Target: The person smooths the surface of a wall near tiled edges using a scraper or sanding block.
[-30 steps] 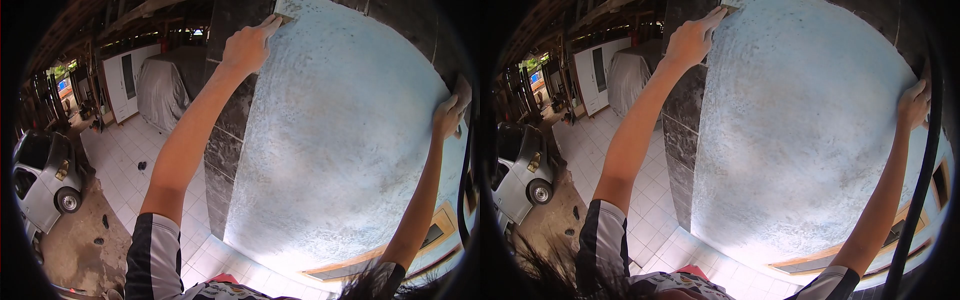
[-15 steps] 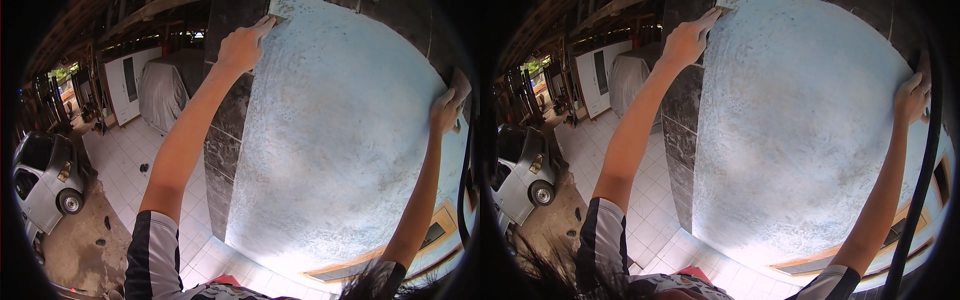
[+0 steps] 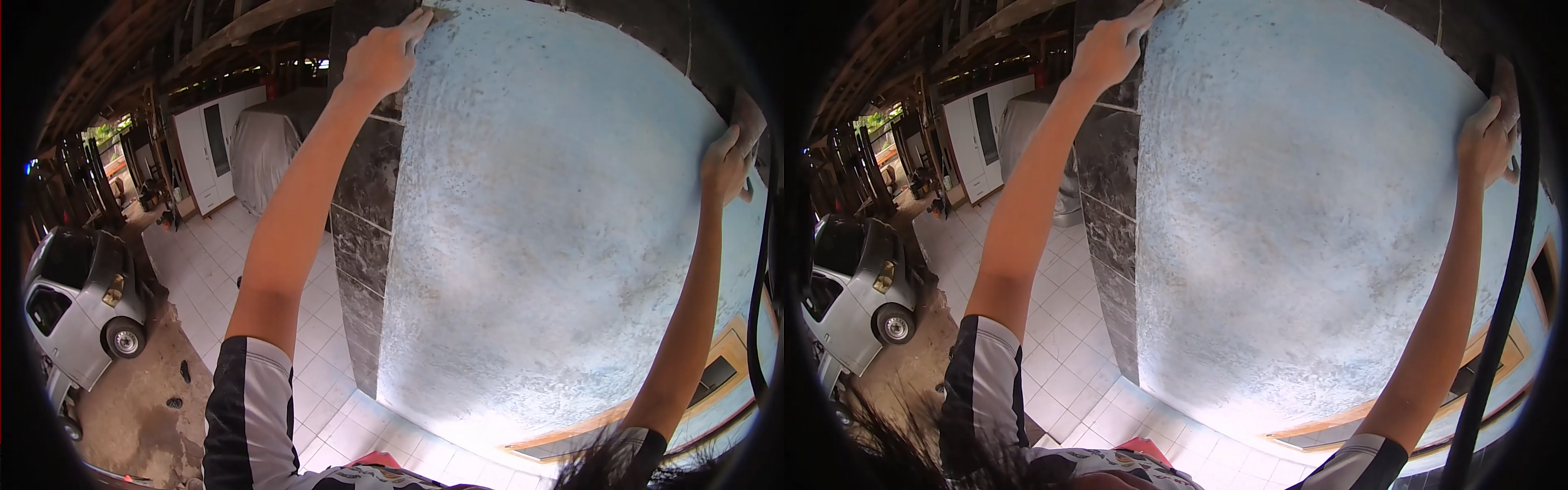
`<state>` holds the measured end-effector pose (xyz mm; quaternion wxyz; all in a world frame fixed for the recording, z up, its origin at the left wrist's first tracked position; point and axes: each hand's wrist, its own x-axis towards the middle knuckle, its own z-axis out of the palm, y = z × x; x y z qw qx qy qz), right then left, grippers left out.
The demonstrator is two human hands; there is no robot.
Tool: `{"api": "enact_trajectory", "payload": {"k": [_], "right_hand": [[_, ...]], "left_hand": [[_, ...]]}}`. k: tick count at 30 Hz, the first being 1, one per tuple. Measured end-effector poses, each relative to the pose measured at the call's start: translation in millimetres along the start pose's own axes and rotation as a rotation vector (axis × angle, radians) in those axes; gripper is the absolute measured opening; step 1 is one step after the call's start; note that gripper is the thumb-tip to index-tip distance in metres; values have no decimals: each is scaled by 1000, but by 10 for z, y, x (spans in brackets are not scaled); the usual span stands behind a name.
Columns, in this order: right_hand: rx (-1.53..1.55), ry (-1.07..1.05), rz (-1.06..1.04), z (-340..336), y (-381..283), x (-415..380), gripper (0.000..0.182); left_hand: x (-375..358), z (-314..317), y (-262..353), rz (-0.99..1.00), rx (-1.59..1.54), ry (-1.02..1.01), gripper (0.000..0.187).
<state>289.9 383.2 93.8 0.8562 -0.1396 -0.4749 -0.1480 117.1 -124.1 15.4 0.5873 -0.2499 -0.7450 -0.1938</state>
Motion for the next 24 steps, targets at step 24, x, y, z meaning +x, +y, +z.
{"api": "enact_trajectory", "payload": {"k": [24], "right_hand": [[-79,-6,-16,61,76,-12,65]], "left_hand": [[-342,64,225,-78,98,-76,66]]}}
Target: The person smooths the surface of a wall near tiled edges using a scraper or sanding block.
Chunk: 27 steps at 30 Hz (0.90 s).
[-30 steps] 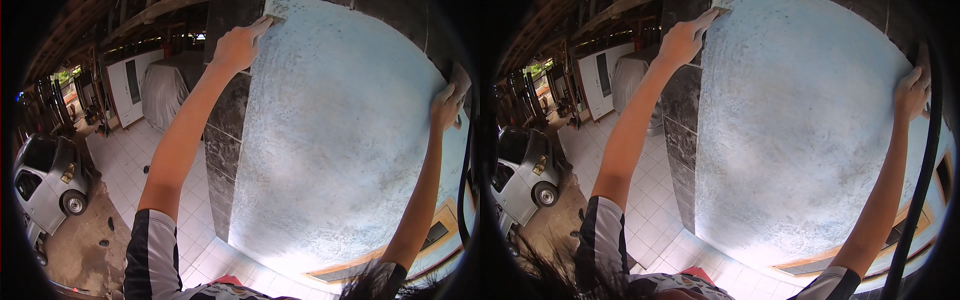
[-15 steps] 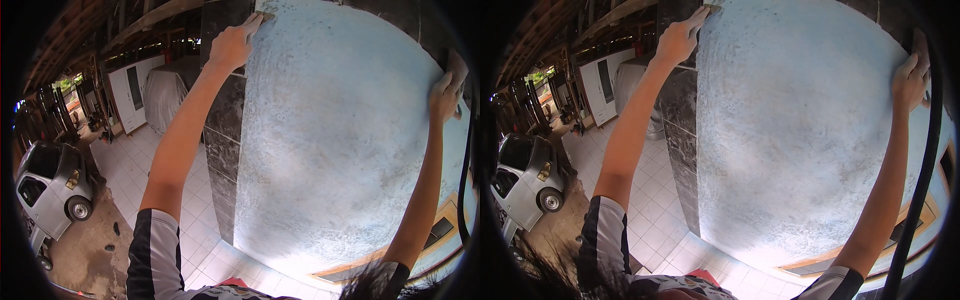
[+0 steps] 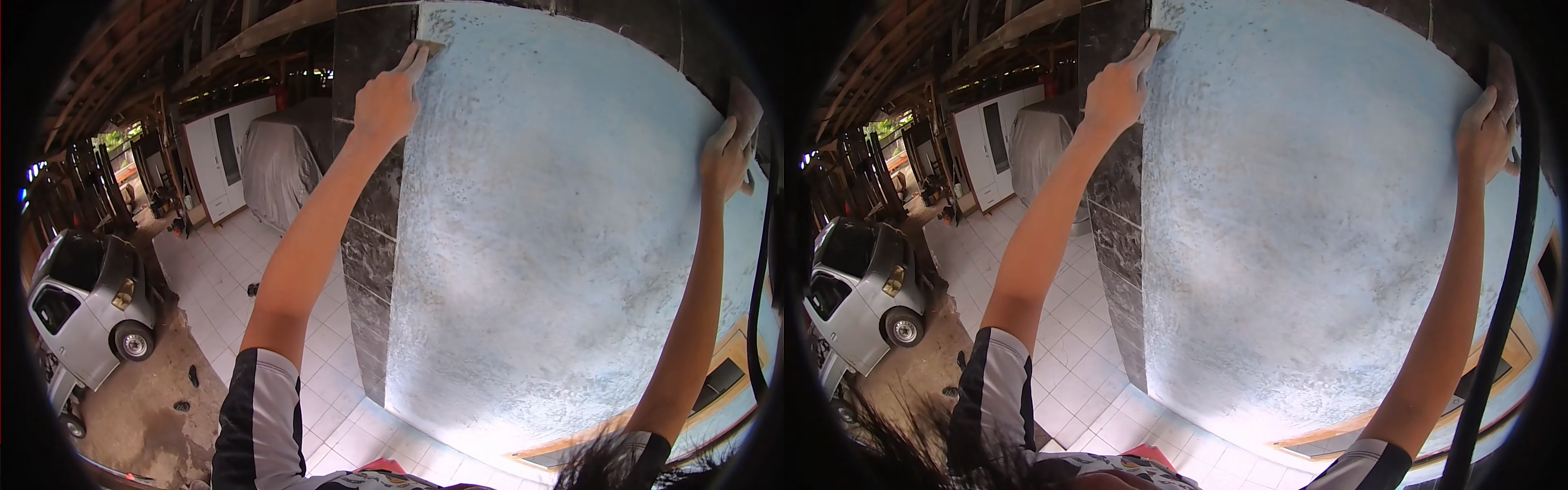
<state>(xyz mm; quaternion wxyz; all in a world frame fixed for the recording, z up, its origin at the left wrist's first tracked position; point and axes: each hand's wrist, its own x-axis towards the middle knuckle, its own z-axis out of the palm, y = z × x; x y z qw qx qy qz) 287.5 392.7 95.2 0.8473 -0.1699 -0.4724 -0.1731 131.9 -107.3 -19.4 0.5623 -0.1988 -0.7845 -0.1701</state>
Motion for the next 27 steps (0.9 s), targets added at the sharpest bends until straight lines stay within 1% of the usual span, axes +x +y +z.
{"api": "enact_trajectory", "payload": {"k": [1,3,4,8,10,11,12,13,14,15,17,18,19,20,22,24,27], "right_hand": [[-25,-6,-20,-8,-8,6,67],[131,28,29,0,-33,10,67],[133,24,33,-12,-46,-1,67],[17,-26,14,-33,-8,-11,66],[-29,-24,-15,5,20,0,66],[10,-13,-12,32,23,-12,66],[47,-4,-7,54,37,-28,67],[48,-6,-6,72,69,-40,67],[22,-20,-7,92,101,-46,66],[-3,-30,-8,58,63,-21,66],[65,-29,34,-11,-32,-9,67],[127,-26,77,-63,-72,-2,67],[125,-30,84,-59,-49,-1,67],[62,-87,72,-44,-16,1,66],[-4,-143,59,-58,11,-14,67],[-76,-105,24,-54,-16,-1,66],[-32,-77,-15,89,98,-15,66]], "left_hand": [[32,6,-24,62,-18,31,67],[37,35,-32,66,-29,41,67],[22,43,-37,70,-41,45,67],[-331,92,42,90,-83,48,66],[-370,72,61,8,-81,-4,62],[-292,87,22,6,-82,-1,62],[-133,121,-51,-7,-90,51,60],[1,109,-92,-20,-97,100,58],[109,83,-148,-19,-123,91,54],[127,51,-194,-20,-119,92,54],[113,-8,-272,94,-119,39,54],[22,-26,-234,96,-114,35,54],[-143,-52,-154,83,-110,-10,53],[-244,-60,-104,69,-109,-56,52],[-263,-34,-93,62,-130,-55,52],[-183,-34,-94,53,-152,-37,53],[-1,-51,-138,74,-113,1,53]]}}
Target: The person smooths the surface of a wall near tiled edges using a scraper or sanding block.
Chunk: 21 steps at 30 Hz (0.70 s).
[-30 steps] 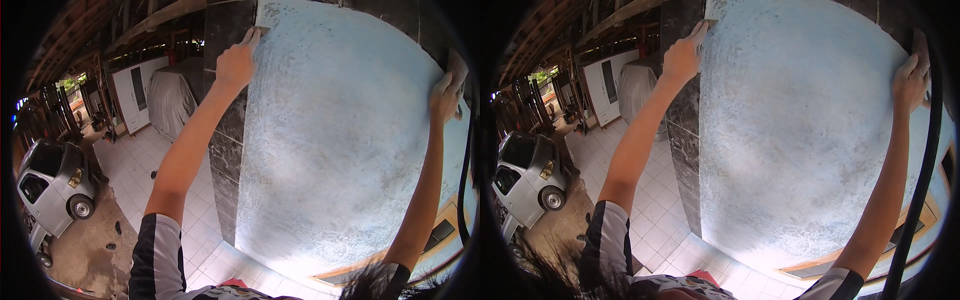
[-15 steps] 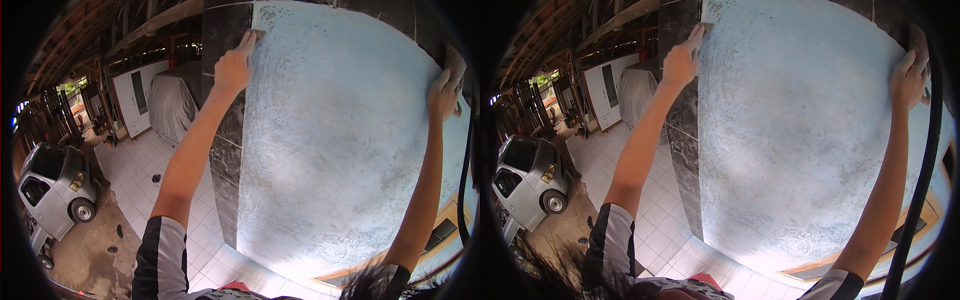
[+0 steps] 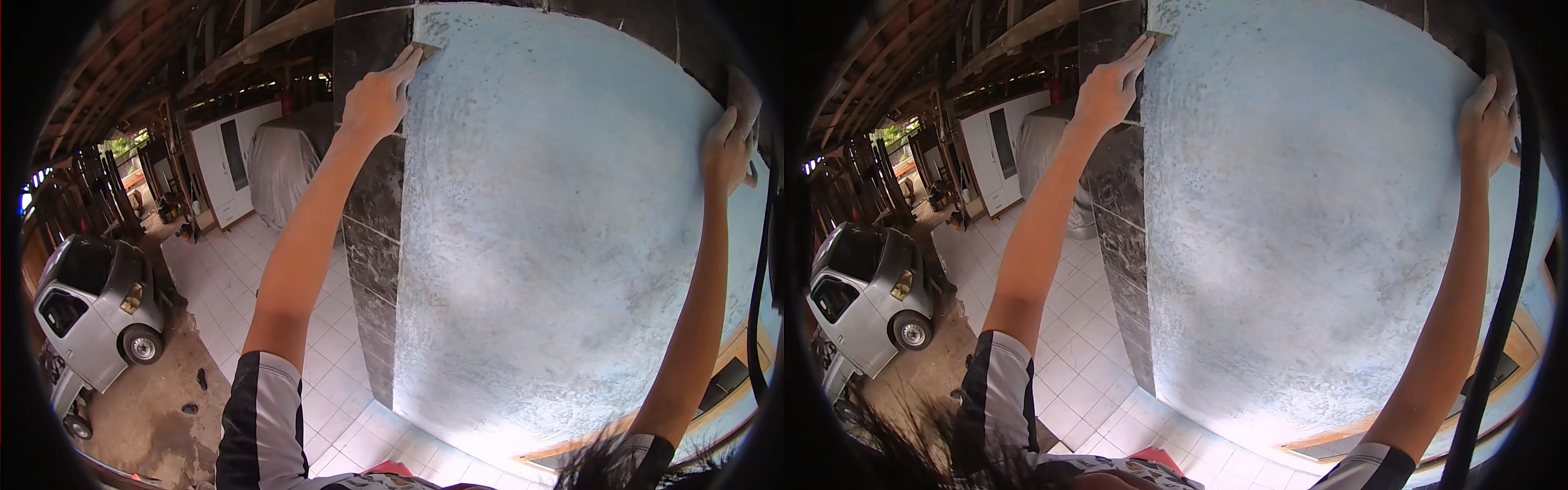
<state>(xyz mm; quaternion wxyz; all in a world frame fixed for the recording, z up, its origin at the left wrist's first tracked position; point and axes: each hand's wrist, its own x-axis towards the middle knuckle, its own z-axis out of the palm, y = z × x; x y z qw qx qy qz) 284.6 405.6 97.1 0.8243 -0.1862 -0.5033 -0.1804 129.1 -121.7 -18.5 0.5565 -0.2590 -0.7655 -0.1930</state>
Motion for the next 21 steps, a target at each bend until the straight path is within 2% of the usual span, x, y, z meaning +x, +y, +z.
{"api": "enact_trajectory", "payload": {"k": [3,7,13,15,18,21], "right_hand": [[196,-7,100,-464,-393,27,67],[-54,16,22,-232,-174,16,68],[152,-19,100,-279,-222,16,68],[16,-25,60,-236,-198,40,66],[172,29,45,-366,-322,33,63],[121,88,54,-105,-163,20,60]], "left_hand": [[-14,18,8,10,10,15,51],[-83,79,68,-24,-70,22,50],[1,79,-19,-13,-129,28,47],[12,32,-17,-13,-156,44,46],[-37,12,43,-39,-148,9,43],[91,30,17,-62,-201,7,43]]}}
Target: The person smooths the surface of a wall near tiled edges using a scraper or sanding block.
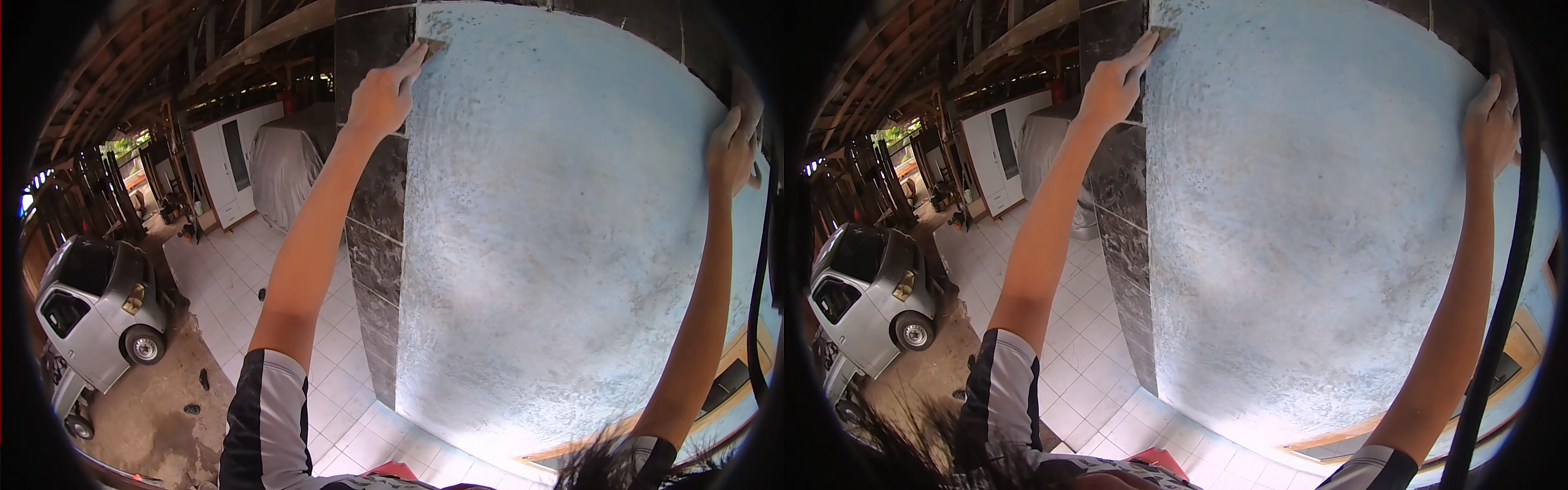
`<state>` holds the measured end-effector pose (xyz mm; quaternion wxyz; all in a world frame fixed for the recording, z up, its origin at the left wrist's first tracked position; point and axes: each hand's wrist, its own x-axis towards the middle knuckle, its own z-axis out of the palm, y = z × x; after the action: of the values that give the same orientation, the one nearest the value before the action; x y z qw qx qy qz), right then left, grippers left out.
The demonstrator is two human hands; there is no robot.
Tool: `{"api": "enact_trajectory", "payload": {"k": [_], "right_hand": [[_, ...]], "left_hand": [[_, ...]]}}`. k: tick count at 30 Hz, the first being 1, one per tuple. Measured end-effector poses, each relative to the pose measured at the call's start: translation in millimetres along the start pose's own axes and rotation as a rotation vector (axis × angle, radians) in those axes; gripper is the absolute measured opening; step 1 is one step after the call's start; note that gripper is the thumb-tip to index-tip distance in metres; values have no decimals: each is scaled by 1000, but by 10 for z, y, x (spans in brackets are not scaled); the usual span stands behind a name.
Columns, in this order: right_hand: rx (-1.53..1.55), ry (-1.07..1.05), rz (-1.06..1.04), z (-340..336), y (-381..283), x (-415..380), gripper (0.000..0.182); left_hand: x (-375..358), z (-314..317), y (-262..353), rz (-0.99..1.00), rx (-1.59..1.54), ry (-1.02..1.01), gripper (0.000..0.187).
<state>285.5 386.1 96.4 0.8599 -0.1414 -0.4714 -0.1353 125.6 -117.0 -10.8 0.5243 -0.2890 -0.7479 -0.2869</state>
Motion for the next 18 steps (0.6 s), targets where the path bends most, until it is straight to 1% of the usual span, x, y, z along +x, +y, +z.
{"api": "enact_trajectory", "payload": {"k": [3,7,9,11,12,13,15,18], "right_hand": [[11,-1,-9,-125,-99,-9,57],[41,-77,49,-137,-104,0,55],[-63,12,-21,-217,-187,8,56],[-53,23,-8,-54,-45,2,55],[-43,26,4,2,5,-11,55],[-43,22,3,-98,-91,1,55],[103,-3,-30,-287,-257,23,57],[72,-68,24,-80,-27,-16,57]], "left_hand": [[127,-1,-25,20,26,42,43],[-107,-17,23,-8,29,15,42],[-144,-9,38,-11,19,-4,41],[-119,3,38,-7,74,1,47],[-44,-6,40,-5,75,1,47],[75,-17,34,-17,104,11,47],[169,-29,17,-34,133,16,48],[100,-45,10,-2,96,30,47]]}}
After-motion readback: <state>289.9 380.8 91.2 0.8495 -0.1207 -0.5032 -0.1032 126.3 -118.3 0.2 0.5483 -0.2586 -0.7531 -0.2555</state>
